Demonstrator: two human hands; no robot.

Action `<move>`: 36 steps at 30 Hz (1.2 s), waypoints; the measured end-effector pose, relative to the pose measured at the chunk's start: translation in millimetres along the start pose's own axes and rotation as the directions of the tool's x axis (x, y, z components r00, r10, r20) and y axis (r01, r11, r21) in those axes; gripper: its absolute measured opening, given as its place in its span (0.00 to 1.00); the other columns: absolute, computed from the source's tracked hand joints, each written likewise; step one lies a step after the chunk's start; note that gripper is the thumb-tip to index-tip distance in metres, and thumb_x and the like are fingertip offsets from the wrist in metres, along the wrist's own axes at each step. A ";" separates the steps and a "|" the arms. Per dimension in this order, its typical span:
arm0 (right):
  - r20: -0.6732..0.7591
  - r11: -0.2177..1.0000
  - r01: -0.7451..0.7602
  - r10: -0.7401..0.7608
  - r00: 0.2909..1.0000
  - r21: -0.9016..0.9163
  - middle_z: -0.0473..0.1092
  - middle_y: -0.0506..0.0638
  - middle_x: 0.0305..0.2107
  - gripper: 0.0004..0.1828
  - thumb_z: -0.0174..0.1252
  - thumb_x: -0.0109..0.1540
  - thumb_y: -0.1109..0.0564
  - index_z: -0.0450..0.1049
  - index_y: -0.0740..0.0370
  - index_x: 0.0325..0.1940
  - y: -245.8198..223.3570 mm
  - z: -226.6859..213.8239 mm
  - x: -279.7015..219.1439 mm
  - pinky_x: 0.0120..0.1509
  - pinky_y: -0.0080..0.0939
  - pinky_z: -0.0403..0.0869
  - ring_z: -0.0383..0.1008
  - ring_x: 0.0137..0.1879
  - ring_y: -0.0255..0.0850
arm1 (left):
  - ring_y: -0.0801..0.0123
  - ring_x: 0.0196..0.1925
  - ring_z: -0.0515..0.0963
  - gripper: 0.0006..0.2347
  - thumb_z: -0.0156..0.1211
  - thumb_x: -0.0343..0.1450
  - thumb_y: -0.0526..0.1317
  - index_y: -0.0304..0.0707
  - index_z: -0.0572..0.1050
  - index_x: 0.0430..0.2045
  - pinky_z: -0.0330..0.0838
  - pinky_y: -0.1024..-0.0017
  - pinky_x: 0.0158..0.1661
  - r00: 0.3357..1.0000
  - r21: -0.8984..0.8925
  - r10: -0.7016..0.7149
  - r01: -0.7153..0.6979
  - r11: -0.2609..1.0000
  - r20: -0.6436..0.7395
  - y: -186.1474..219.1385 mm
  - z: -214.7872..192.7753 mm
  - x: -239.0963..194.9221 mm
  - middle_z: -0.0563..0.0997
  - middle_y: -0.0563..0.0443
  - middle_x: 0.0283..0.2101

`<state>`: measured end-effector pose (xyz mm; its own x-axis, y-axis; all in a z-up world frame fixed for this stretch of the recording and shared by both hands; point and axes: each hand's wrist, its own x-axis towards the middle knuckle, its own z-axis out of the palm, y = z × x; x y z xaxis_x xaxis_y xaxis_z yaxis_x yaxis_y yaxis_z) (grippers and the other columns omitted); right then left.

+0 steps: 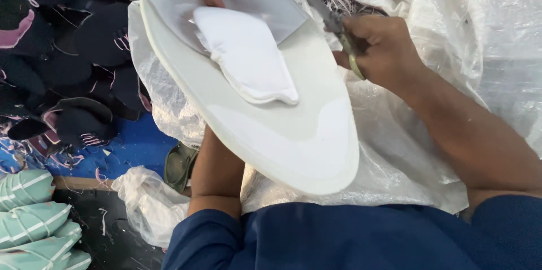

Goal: Trimming excess material and threads from shoe uppers using scissors.

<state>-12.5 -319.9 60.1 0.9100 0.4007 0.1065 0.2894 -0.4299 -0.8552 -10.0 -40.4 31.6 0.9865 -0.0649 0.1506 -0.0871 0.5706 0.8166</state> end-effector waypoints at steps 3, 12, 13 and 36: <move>-0.024 0.972 -0.131 0.138 0.990 0.193 0.71 0.47 0.28 0.24 0.76 0.60 0.56 0.79 0.62 0.58 3.2 -0.4 -0.2 0.34 0.33 0.68 0.68 0.32 0.29 | 0.64 0.56 0.73 0.23 0.58 0.78 0.50 0.48 0.59 0.65 0.76 0.63 0.51 1.000 -0.005 -0.029 0.029 1.000 -0.010 -9.5 -11.4 -4.9 0.69 0.44 0.59; -0.022 0.616 -0.001 0.030 0.999 0.788 0.73 0.40 0.46 0.31 0.71 0.60 0.44 0.65 0.59 0.59 -1.6 3.5 7.0 0.58 0.28 0.75 0.75 0.52 0.25 | 0.66 0.50 0.73 0.20 0.58 0.78 0.50 0.45 0.62 0.61 0.74 0.66 0.47 0.986 -0.054 -0.164 0.164 0.985 -0.003 -57.8 -91.1 -56.6 0.70 0.45 0.53; -0.030 0.619 -0.001 0.041 0.999 0.786 0.73 0.40 0.46 0.31 0.71 0.60 0.44 0.65 0.59 0.59 7.2 4.7 2.7 0.58 0.28 0.75 0.75 0.52 0.25 | 0.66 0.50 0.73 0.20 0.58 0.78 0.50 0.44 0.62 0.60 0.74 0.66 0.46 0.983 -0.061 -0.184 0.183 0.981 0.002 -61.4 -88.2 -58.2 0.70 0.46 0.52; 0.030 1.000 -0.008 0.008 1.000 0.008 0.66 0.47 0.33 0.46 0.79 0.48 0.35 0.72 0.66 0.58 -6.1 -4.0 4.8 0.41 0.40 0.70 0.66 0.38 0.37 | 0.71 0.36 0.72 0.15 0.57 0.79 0.49 0.36 0.68 0.49 0.69 0.73 0.35 0.935 -0.088 -0.335 0.326 0.941 -0.121 -3.2 9.4 -23.4 0.71 0.49 0.37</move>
<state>-8.7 -318.6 67.9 0.9028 0.4216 0.0847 0.2800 -0.4268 -0.8599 -34.1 -48.4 30.7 0.9678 -0.1529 -0.1998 0.2516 0.5880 0.7687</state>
